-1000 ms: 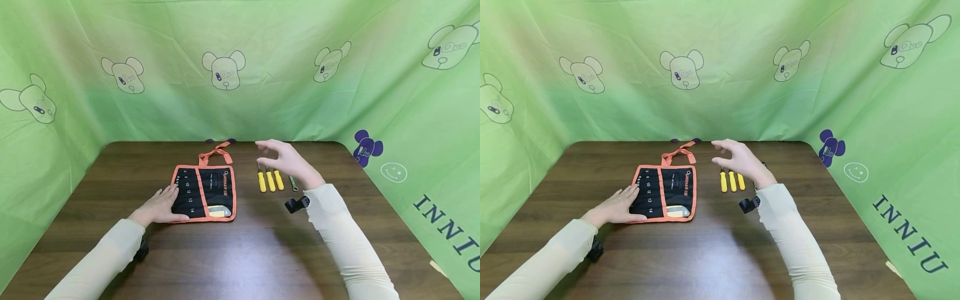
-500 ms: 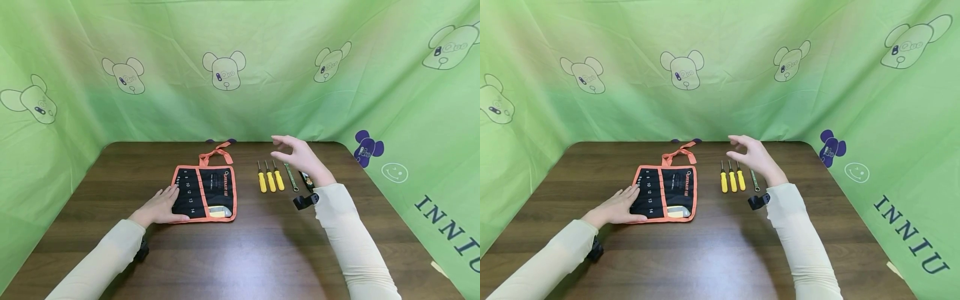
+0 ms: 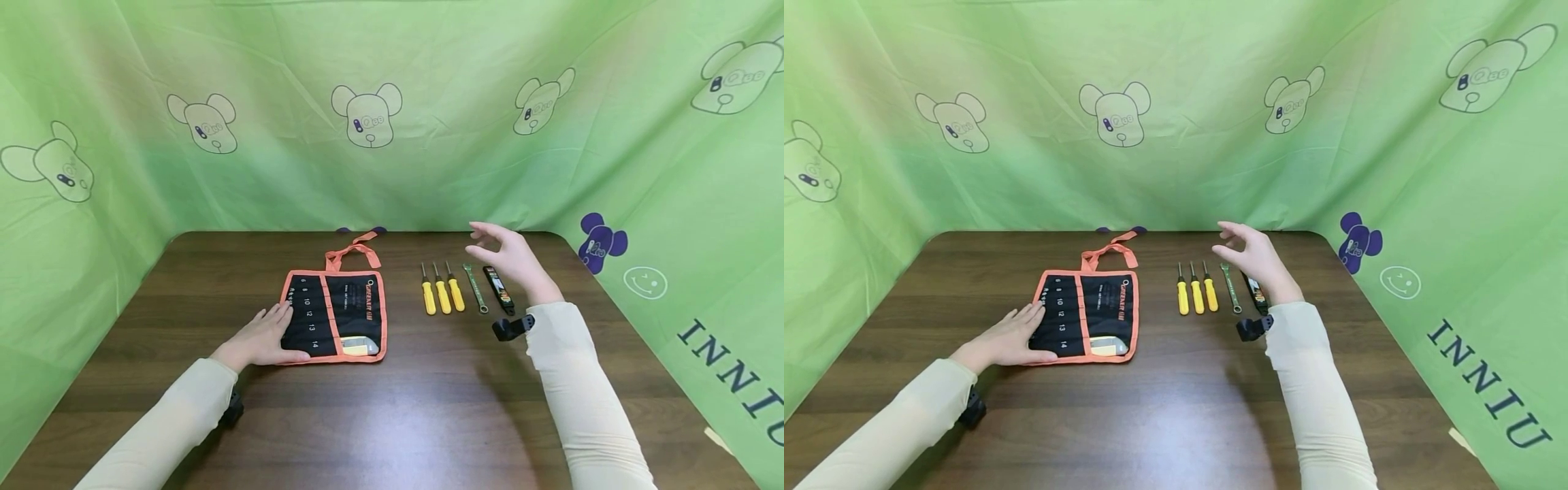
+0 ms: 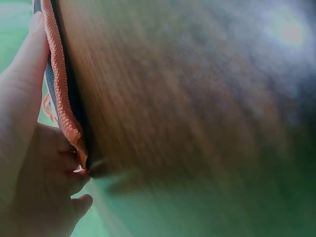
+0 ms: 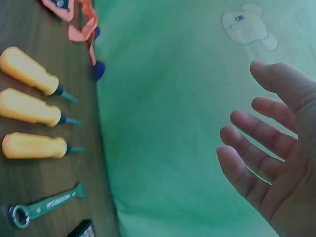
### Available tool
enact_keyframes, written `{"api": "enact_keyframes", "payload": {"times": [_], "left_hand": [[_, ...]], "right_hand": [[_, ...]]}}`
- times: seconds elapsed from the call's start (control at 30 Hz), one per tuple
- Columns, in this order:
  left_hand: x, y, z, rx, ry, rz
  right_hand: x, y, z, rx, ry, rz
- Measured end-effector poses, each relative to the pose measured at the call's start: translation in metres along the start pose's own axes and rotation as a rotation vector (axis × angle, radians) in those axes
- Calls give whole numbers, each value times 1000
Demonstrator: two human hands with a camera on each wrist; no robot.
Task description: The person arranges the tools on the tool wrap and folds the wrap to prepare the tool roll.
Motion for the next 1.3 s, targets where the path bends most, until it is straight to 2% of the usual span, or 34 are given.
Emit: {"api": "enact_keyframes", "payload": {"times": [0.73, 1.3], "left_hand": [[1, -1, -1, -6, -7, -1], [0, -1, 0, -6, -5, 5]], "right_hand": [[1, 69, 19, 134, 38, -32], [12, 111, 37, 245, 6, -60]]}}
Point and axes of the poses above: each hand's wrist, its own z-axis away from the middle knuckle, its own x-axis out of the palm, y = z × x, the point moved 7 cm from there along -z, towards the middle knuckle, and after that the axes turned 7 degrees about -y, right-handed, at the moved point
